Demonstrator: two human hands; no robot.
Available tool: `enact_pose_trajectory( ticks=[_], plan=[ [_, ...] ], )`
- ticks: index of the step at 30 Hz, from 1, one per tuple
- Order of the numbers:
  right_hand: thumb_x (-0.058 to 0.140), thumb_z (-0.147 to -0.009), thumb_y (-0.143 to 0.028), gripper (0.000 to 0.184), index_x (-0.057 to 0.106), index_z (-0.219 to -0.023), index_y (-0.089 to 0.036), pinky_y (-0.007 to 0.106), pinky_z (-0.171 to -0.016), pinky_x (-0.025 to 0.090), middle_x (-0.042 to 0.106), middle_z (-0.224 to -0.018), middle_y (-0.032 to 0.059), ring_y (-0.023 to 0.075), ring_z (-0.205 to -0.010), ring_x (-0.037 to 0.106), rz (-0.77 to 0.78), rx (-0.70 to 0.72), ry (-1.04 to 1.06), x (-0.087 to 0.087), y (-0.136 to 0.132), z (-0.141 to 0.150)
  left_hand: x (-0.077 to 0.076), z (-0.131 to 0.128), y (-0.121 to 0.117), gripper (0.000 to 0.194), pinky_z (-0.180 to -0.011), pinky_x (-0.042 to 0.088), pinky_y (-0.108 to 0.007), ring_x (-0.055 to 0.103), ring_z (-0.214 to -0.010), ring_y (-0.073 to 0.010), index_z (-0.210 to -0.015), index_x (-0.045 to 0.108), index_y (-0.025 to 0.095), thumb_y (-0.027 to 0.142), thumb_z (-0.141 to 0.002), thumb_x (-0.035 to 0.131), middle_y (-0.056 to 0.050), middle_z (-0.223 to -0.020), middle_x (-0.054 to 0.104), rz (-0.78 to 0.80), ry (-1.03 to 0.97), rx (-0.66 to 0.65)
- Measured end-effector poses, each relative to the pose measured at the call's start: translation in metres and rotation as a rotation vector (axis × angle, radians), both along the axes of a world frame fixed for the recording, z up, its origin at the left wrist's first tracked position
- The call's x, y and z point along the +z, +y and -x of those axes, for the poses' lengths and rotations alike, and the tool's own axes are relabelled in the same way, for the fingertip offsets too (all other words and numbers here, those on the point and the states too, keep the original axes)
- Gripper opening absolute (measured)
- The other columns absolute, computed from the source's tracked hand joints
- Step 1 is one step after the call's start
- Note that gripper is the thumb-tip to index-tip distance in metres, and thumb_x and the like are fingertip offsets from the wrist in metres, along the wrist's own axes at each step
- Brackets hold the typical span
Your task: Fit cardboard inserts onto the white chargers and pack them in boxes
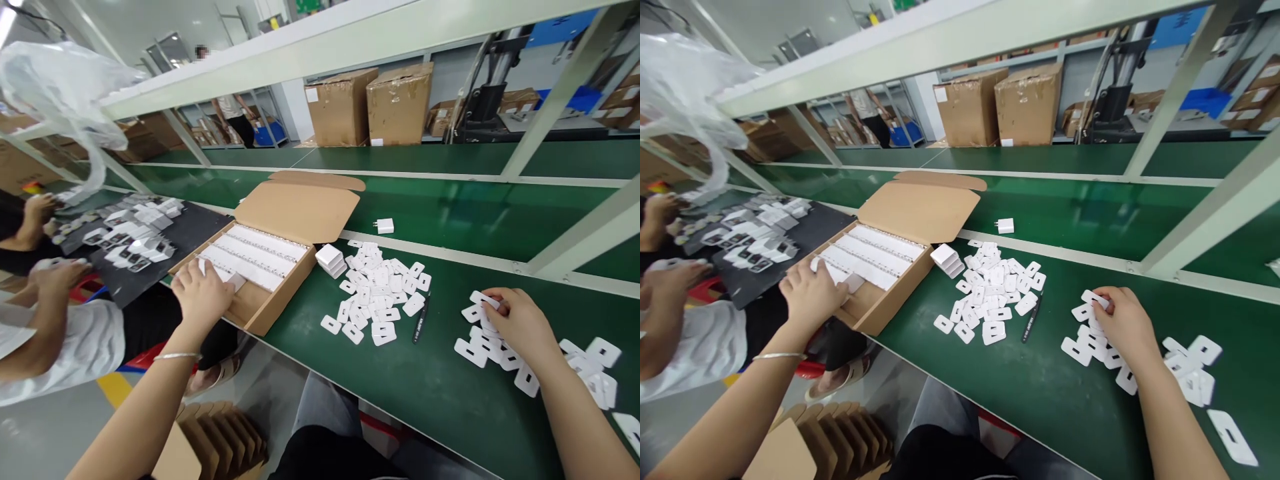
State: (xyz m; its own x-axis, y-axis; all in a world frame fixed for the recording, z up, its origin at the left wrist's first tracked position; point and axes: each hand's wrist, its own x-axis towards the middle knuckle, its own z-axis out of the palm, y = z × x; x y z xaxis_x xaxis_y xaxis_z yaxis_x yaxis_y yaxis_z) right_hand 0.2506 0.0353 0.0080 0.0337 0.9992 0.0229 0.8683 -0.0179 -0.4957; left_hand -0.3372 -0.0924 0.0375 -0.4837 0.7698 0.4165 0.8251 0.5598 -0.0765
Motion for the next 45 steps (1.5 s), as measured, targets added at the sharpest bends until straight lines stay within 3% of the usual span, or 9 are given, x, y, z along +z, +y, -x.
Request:
enact_pose_trajectory(
  ticks=[5, 10, 14, 18, 24, 30, 36, 42, 45],
  plan=[
    [0.053, -0.085, -0.035, 0.024, 0.066, -0.1, -0.022, 0.034, -0.062, 0.046, 0.061, -0.098, 0.0077, 0.0221, -0.073, 0.062, -0.061, 0.022, 0.004, -0.005, -0.004, 0.001, 0.041, -0.078, 0.022, 0.053, -0.116, 0.037, -0.066, 0.041, -0.146, -0.0459, -0.147, 0.048, 0.024, 0.027, -0.095, 0.056, -0.017, -0.155, 0.043, -0.331, 0.05, -0.378],
    [0.05, -0.092, -0.028, 0.015, 0.061, -0.099, -0.023, 0.031, -0.061, 0.045, 0.066, -0.101, 0.0069, 0.0203, -0.069, 0.063, -0.129, 0.08, -0.015, -0.01, -0.01, 0.005, 0.058, -0.179, 0.083, 0.037, -0.108, 0.05, -0.049, 0.06, -0.127, -0.0345, -0.133, 0.058, 0.023, 0.027, -0.097, 0.052, -0.014, -0.133, 0.058, -0.198, -0.116, -0.811],
    [0.047, -0.095, -0.023, 0.011, 0.056, -0.101, -0.023, 0.03, -0.057, 0.04, 0.069, -0.105, 0.0061, 0.018, -0.063, 0.06, -0.145, 0.097, -0.027, -0.016, -0.013, 0.007, 0.042, -0.265, 0.164, 0.041, -0.091, 0.057, -0.038, 0.069, -0.11, -0.0283, -0.137, 0.057, 0.023, 0.028, -0.097, 0.054, -0.014, -0.14, 0.056, 0.137, -0.192, -0.921],
    [0.044, -0.097, -0.016, 0.014, 0.056, -0.103, -0.023, 0.029, -0.055, 0.036, 0.068, -0.102, 0.0061, 0.019, -0.066, 0.062, -0.165, 0.102, -0.076, -0.023, -0.014, 0.008, 0.014, -0.337, 0.243, 0.058, -0.099, 0.053, -0.042, 0.063, -0.127, -0.0373, -0.155, 0.042, 0.016, 0.038, -0.102, 0.056, -0.024, -0.155, 0.043, 0.307, -0.209, -0.818],
    [0.043, -0.098, -0.009, 0.019, 0.057, -0.101, -0.021, 0.028, -0.054, 0.031, 0.066, -0.093, 0.0061, 0.0206, -0.069, 0.063, -0.19, 0.128, -0.221, -0.027, -0.013, 0.013, -0.026, -0.392, 0.296, 0.051, -0.103, 0.05, -0.05, 0.062, -0.129, -0.0421, -0.146, 0.052, 0.014, 0.044, -0.105, 0.054, -0.028, -0.146, 0.053, 0.424, -0.28, -0.842],
    [0.045, -0.098, -0.008, 0.02, 0.06, -0.104, -0.02, 0.029, -0.055, 0.034, 0.066, -0.094, 0.0069, 0.0209, -0.069, 0.063, -0.208, 0.156, -0.257, -0.026, -0.012, 0.016, -0.03, -0.399, 0.29, 0.051, -0.11, 0.045, -0.047, 0.058, -0.135, -0.0375, -0.147, 0.047, 0.016, 0.026, -0.1, 0.065, -0.025, -0.149, 0.055, 0.327, -0.514, -0.956],
    [0.046, -0.095, -0.01, 0.022, 0.063, -0.105, -0.019, 0.03, -0.057, 0.042, 0.068, -0.1, 0.0085, 0.0217, -0.075, 0.067, -0.261, 0.164, -0.133, -0.031, -0.009, 0.01, -0.017, -0.36, 0.23, 0.028, -0.087, 0.056, -0.035, 0.072, -0.102, -0.0247, -0.122, 0.063, 0.02, 0.036, -0.101, 0.06, -0.012, -0.116, 0.074, 0.236, -0.877, -1.06],
    [0.054, -0.094, -0.034, 0.021, 0.067, -0.104, -0.021, 0.033, -0.061, 0.049, 0.071, -0.105, 0.0105, 0.0252, -0.078, 0.069, -0.292, 0.138, 0.004, -0.04, -0.003, 0.002, -0.018, -0.307, 0.146, 0.045, -0.061, 0.045, -0.026, 0.067, -0.084, -0.0218, -0.119, 0.064, 0.013, 0.048, -0.095, 0.05, -0.016, -0.101, 0.074, 0.168, -1.969, -0.932],
    [0.056, -0.092, -0.039, 0.025, 0.069, -0.103, -0.022, 0.036, -0.065, 0.052, 0.071, -0.105, 0.0117, 0.0293, -0.089, 0.07, -0.306, 0.13, 0.017, -0.042, -0.001, 0.0, -0.028, -0.291, 0.121, 0.041, -0.061, 0.042, -0.026, 0.065, -0.08, -0.0211, -0.108, 0.066, 0.014, 0.05, -0.09, 0.057, -0.011, -0.091, 0.072, -0.015, -2.122, -0.945]
  ],
)
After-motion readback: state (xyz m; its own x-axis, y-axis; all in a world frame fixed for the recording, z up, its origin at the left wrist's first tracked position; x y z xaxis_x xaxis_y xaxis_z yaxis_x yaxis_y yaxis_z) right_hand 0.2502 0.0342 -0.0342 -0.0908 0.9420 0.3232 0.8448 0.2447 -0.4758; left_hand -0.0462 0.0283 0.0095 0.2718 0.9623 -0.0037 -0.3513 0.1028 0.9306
